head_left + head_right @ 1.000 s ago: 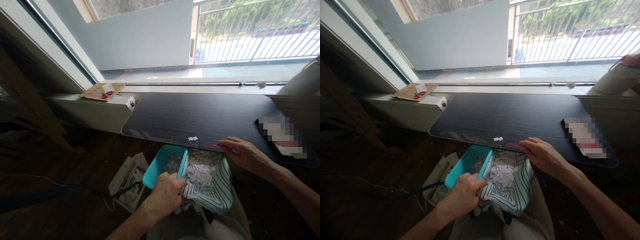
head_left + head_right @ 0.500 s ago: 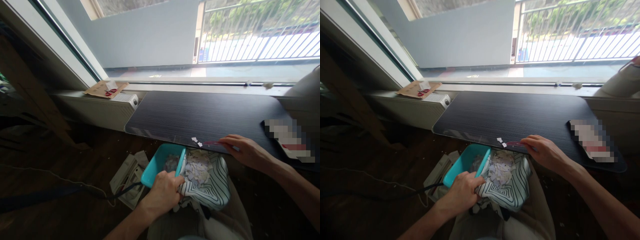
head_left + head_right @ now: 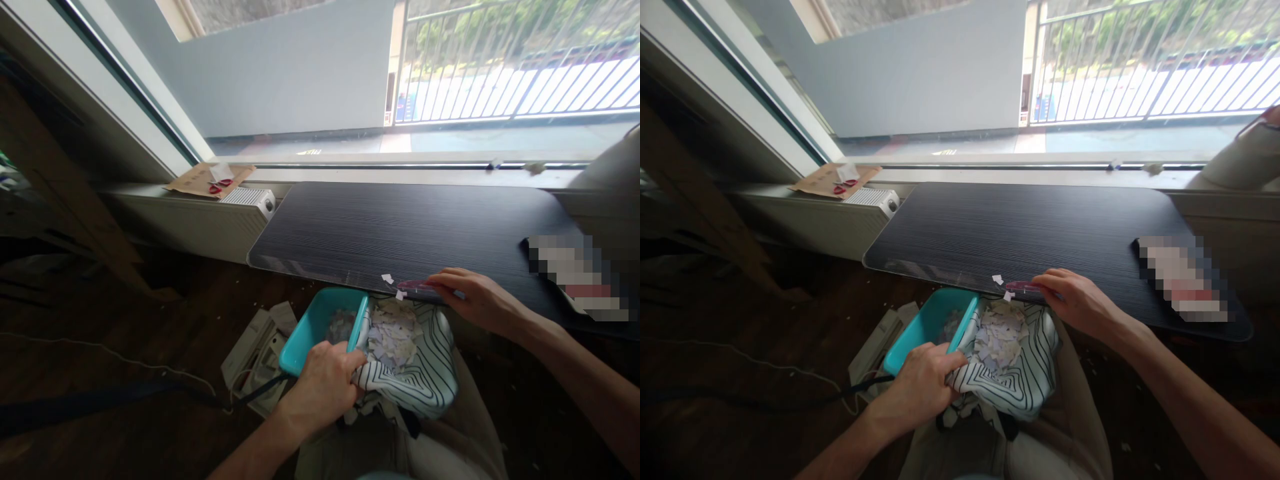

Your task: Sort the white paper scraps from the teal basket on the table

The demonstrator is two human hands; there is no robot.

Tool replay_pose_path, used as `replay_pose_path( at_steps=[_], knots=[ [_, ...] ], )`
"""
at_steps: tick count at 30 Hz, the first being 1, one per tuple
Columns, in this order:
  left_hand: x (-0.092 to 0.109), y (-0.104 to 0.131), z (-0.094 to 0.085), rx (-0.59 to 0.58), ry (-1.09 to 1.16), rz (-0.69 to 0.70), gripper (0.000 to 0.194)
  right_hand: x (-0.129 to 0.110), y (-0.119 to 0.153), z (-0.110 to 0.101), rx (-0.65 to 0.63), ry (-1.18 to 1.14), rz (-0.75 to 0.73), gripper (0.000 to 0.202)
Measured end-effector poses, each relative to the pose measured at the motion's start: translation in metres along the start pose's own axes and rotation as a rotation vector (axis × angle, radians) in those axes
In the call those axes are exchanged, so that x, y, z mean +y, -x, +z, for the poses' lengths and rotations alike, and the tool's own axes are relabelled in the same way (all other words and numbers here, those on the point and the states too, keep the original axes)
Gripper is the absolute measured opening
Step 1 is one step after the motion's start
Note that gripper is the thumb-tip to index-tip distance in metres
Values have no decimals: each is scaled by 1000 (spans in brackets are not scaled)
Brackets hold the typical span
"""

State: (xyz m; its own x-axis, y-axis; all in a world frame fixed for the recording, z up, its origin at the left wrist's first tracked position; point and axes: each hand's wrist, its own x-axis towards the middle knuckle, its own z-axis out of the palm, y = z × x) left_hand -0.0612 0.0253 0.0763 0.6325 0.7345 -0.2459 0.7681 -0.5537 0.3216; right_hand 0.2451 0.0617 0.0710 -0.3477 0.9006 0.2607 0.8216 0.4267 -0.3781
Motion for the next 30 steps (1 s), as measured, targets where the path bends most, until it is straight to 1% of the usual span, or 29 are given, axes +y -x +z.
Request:
replay_pose_path(
  at_steps=[3,7,9,13,16,21,26,30],
  knots=[
    [-1,-1,-1,4,-1,9,5,-5,7,-3,-36,-15,-16,22],
    [-2,-3,0,-2,-8,2,2,-5,12,-7,-12,-22,-3,22],
    [-2,-3,1,-6,-6,1,2,-4,4,-5,-2,-6,12,23],
    [-1,-1,1,5,1,12,3,-5,-22,4,22,12,37,27],
    [-2,2,1,19,-10,-4,4,-10,-29,10,19,11,11,27],
    [-4,3,0,3,-22,-41,3,-15,-18,15,-37,-15,-48,26],
    [-4,-2,3,12,-13,-7,2,-15,-10,15,45,39,7,26],
    [-3,-2,4,37,-7,1,4,-18,-1,14,-9,24,-17,26]
  ],
)
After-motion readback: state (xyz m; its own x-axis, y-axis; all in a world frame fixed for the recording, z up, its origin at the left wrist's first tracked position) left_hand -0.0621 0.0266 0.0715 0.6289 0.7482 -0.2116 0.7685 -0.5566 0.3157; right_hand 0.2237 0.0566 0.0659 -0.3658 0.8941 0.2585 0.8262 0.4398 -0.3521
